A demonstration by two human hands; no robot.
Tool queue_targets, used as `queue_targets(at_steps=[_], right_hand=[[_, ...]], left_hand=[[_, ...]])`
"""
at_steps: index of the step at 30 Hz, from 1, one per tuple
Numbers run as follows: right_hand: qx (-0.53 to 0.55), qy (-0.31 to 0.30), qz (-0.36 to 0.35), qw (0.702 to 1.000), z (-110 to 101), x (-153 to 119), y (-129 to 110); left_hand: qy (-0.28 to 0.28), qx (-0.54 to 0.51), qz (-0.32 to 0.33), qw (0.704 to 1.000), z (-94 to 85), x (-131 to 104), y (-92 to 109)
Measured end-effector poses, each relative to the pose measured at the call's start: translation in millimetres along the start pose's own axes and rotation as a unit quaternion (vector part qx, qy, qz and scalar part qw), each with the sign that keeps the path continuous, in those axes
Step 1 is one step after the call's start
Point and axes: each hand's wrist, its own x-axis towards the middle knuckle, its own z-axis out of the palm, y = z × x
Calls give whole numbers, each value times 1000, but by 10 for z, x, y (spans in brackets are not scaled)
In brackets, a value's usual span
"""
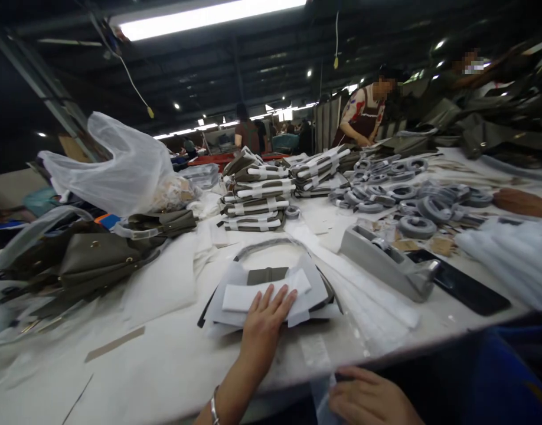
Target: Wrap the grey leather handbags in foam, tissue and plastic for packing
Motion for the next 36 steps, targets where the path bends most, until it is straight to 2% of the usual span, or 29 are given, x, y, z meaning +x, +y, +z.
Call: queue_targets(at_steps=[3, 5, 7, 10, 12, 17, 26, 32, 36], right_hand=[[-76, 40, 7, 996, -148, 243, 102], [-136, 66, 40, 988, -170, 445, 228], [-166, 64, 59, 982, -145, 645, 358], [-156, 56, 27, 986, -80, 854, 494], [-135, 71, -6, 988, -47, 903, 529], [-118, 119, -43, 985, -32, 817, 494], [-92, 74, -64, 991, -103, 613, 340], [-98, 48, -67, 992, -21, 499, 503], [-101, 65, -47, 992, 96, 494, 624]], left_hand=[[4, -5, -3, 1000, -18, 3, 13], [13, -4, -6, 1000, -21, 2, 20], [18, 1, -5, 1000, -16, 1, 24], [23, 10, -1, 1000, -4, -1, 22], [26, 15, 1, 1000, 6, -2, 19], [16, 13, -3, 1000, 7, 5, 18], [1, -2, -10, 1000, -58, -6, 36], [-18, -38, -22, 999, -80, 17, 41], [-52, -79, -40, 995, -124, 35, 42]])
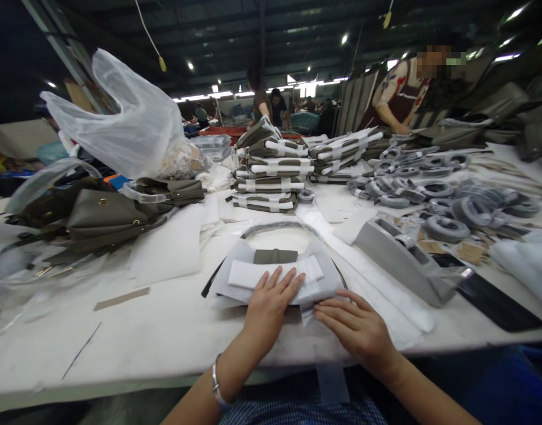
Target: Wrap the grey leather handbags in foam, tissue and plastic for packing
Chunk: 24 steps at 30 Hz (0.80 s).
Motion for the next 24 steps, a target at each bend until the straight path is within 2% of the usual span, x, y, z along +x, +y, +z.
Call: queue_targets(at_steps=[5, 7, 11, 14, 17, 21, 24], right_hand=[[-2, 14, 18, 1000, 59, -22, 5], [1, 11, 22, 1000, 64, -43, 1], [1, 14, 30, 999, 75, -46, -7], [-8, 15, 33, 999, 62, -22, -21], [-4, -12, 31, 999, 4, -93, -37], [-1, -57, 36, 998, -148, -387, -68], [-13, -153, 33, 988, -261, -571, -146]], left_hand=[[-40, -77, -2, 996, -174, 4, 34], [-36, -93, -13, 995, -205, 18, 68], [27, -63, -46, 997, -70, 47, 146], [66, -39, -31, 997, 89, 46, 169], [87, -22, -22, 996, 162, 36, 165], [108, -17, -22, 994, 162, 27, 166], [123, -18, -25, 992, 162, 25, 177]])
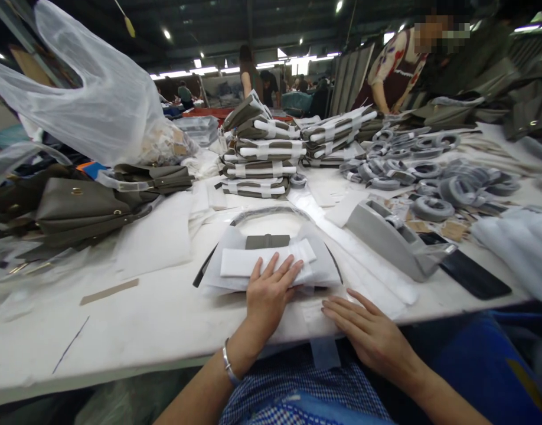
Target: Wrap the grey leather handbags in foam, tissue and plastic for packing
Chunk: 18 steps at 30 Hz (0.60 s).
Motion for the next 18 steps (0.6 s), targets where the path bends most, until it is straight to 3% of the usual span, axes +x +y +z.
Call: queue_targets(at_steps=[2, 4, 6, 11, 18], right_hand=[[1, -79, -2, 997, -11, -66, -72], [3, -117, 2, 993, 25, -87, -139], [-4, -88, 4, 996, 107, -90, -181], [13, 53, 9, 998, 294, -39, -238], [74, 102, 60, 990, 250, 91, -496]], left_hand=[[-3, -2, -3, 1000, 4, -3, 4], [-10, -5, -6, 1000, 9, -6, 4], [-11, -8, -5, 1000, 13, -8, 1], [-11, -9, -4, 1000, 12, -13, 4], [-10, -7, -9, 1000, 43, -40, 21]])
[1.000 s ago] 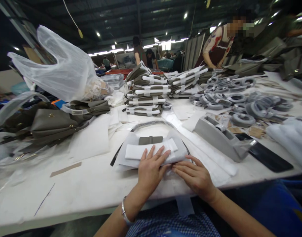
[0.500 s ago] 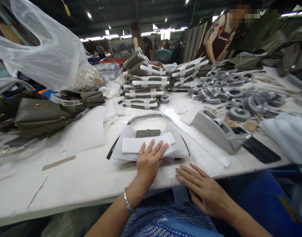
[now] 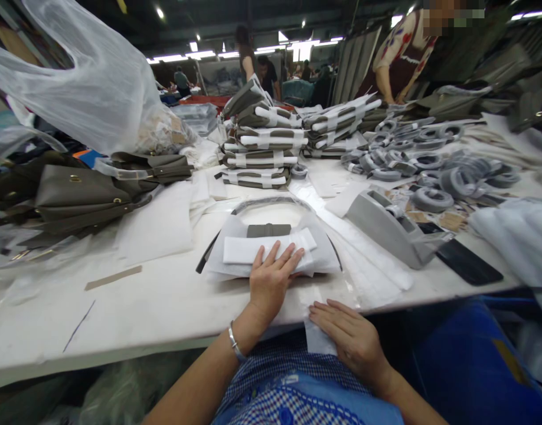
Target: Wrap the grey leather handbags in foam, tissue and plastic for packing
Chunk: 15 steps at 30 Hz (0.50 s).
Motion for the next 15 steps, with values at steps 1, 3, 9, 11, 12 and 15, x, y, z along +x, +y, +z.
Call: queue_targets(at_steps=[1, 3, 9, 11, 12, 15], right_hand=[[4, 0, 8, 1000, 8, -4, -45], [11, 2, 17, 1000, 30, -20, -123], [18, 24, 6, 1000, -54, 72, -243], [14, 29, 9, 999, -167, 212, -228], [11, 34, 11, 999, -229, 304, -202], [-4, 49, 0, 999, -373, 634, -32]], left_hand=[[1, 0, -1, 1000, 10, -4, 0], [4, 1, -3, 1000, 31, -11, 1], [-2, 1, -7, 1000, 44, -26, 17], [-5, 3, -1, 1000, 29, -33, 35], [-6, 4, 3, 1000, 21, -37, 46], [-3, 10, 17, 1000, 17, -55, 74]])
